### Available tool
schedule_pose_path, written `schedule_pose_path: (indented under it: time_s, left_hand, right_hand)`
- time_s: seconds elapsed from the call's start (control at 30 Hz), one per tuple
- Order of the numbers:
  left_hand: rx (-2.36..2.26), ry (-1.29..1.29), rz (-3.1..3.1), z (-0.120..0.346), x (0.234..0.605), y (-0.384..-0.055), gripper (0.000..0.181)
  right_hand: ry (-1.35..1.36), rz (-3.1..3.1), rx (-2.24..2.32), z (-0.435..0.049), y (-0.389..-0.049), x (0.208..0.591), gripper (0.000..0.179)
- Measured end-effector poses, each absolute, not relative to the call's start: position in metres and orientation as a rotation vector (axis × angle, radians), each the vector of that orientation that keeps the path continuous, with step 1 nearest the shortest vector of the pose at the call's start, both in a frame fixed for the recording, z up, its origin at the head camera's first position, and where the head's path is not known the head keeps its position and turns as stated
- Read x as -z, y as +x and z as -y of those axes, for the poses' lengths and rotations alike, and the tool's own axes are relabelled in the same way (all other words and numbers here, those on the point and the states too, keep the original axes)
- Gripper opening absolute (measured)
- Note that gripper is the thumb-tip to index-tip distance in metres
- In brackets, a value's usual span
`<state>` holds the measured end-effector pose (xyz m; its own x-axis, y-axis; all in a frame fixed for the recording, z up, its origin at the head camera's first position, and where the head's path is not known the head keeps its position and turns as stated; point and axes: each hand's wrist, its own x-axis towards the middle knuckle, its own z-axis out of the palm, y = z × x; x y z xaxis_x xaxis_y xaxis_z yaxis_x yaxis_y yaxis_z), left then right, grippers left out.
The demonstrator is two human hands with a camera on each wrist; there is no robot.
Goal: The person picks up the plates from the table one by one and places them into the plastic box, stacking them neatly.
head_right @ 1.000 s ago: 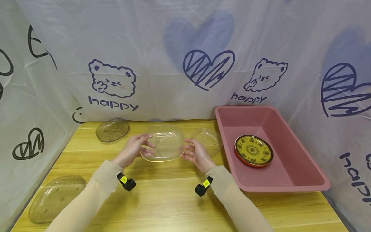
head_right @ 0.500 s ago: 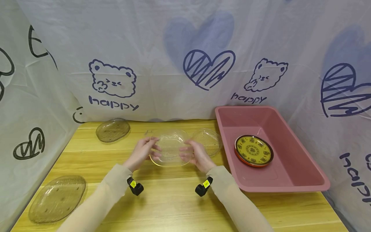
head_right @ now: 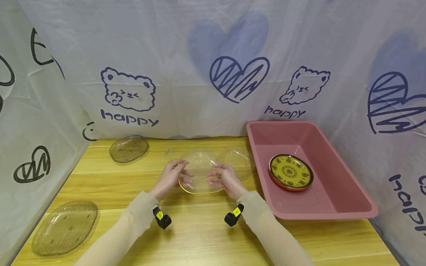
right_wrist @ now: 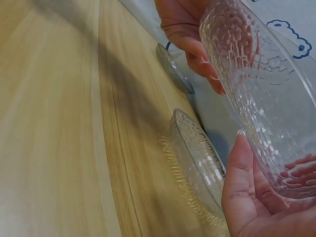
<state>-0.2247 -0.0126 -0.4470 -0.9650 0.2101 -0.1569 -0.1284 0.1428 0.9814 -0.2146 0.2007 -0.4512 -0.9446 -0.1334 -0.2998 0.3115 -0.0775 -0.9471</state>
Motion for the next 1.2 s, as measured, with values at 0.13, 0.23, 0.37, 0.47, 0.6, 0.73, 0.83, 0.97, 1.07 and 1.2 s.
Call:
schedule_pose_path:
  time_s: [0.13, 0.23, 0.37, 0.47, 0.6, 0.73, 0.83, 0.97, 1.07, 1.2]
  left_hand:
    - [-1.914, 0.057, -2.144, 0.012, 0.449, -0.224, 0.048]
    - [-1.911, 0.054, -2.144, 0.012, 0.449, -0.224, 0.048]
    - [-1.887, 0.076, -2.155, 0.015, 0.45, -0.225, 0.049]
    - [-1.861, 0.112, -2.175, 0.018, 0.449, -0.227, 0.051]
    - [-1.844, 0.138, -2.212, 0.023, 0.446, -0.23, 0.052]
    - [-1.866, 0.116, -2.215, 0.028, 0.44, -0.235, 0.051]
    - [-1.893, 0.112, -2.229, 0.032, 0.435, -0.238, 0.05]
    - [-1.915, 0.14, -2.282, 0.037, 0.428, -0.242, 0.048]
    - [-1.919, 0.176, -2.325, 0.038, 0.423, -0.245, 0.047]
    - [-1.885, 0.241, -2.413, 0.038, 0.416, -0.246, 0.044]
  right_hand:
    - [0.201, -1.884, 2.1, -0.201, -0.214, 0.452, 0.044]
    - [0.216, -1.878, 2.098, -0.201, -0.213, 0.452, 0.044]
    - [0.248, -1.863, 2.104, -0.199, -0.213, 0.45, 0.044]
    - [0.264, -1.838, 2.128, -0.198, -0.212, 0.448, 0.044]
    - [0.282, -1.808, 2.161, -0.198, -0.211, 0.444, 0.045]
    - [0.283, -1.794, 2.174, -0.199, -0.211, 0.44, 0.047]
    - [0.281, -1.784, 2.181, -0.2, -0.21, 0.434, 0.048]
    - [0.286, -1.779, 2.194, -0.201, -0.21, 0.426, 0.048]
    - [0.287, -1.782, 2.202, -0.203, -0.21, 0.419, 0.049]
    - [0.283, -1.792, 2.207, -0.207, -0.21, 0.409, 0.048]
